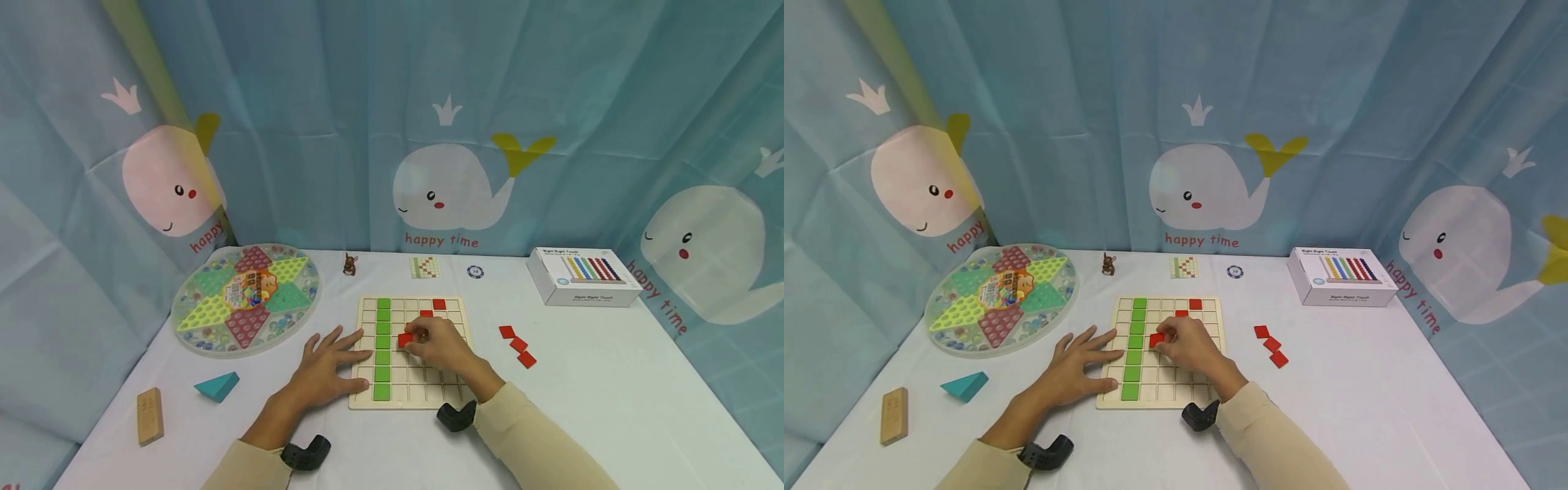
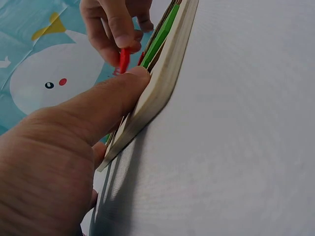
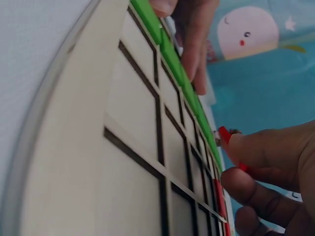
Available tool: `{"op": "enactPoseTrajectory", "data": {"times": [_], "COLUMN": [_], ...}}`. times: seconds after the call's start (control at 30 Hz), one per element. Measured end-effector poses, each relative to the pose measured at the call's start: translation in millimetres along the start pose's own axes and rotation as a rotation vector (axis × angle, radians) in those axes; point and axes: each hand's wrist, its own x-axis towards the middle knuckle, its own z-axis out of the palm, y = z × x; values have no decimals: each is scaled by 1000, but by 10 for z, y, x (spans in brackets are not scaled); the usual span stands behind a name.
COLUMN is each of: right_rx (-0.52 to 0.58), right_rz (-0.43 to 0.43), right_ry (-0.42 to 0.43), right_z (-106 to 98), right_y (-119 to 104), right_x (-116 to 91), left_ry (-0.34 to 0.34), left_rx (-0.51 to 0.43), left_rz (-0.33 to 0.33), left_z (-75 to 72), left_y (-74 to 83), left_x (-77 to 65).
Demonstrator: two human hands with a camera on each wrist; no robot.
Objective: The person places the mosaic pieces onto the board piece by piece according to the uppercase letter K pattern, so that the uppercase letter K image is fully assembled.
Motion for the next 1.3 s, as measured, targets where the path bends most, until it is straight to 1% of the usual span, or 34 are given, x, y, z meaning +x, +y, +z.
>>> {"op": "enactPoseTrajectory", "data": {"times": [0.23, 0.4, 0.53, 0.63, 0.7, 0.8, 0.87, 1.07, 1.2, 1.3], "right_rx": [-40, -76, -70, -38, 1, 54, 72, 46, -1, -20], "right_rz": [9, 20, -4, -33, -45, -71, -103, -189, -195, -152], "right_ry": [-58, -61, -54, -8, 45, 136, 195, 319, 386, 406], "right_z": [78, 102, 96, 57, -3, -138, -249, -609, -802, -897], "right_y": [6, -5, -6, 31, 59, 101, 136, 318, 482, 638], "right_x": [83, 118, 117, 78, 26, -75, -148, -360, -457, -507], "left_ry": [2, 8, 13, 11, 8, 8, 12, 11, 11, 10], "left_rx": [7, 11, 8, 8, 11, 12, 8, 17, 20, 16], "left_rz": [10, 18, 18, 20, 21, 23, 22, 10, -1, -5], "left_z": [3, 12, 13, 18, 22, 22, 17, 14, 18, 19], "left_y": [-10, -16, -16, -12, -8, 1, 9, 8, 0, -2], "left_x": [1, 6, 5, 4, 2, -3, -6, 3, 11, 10]}}
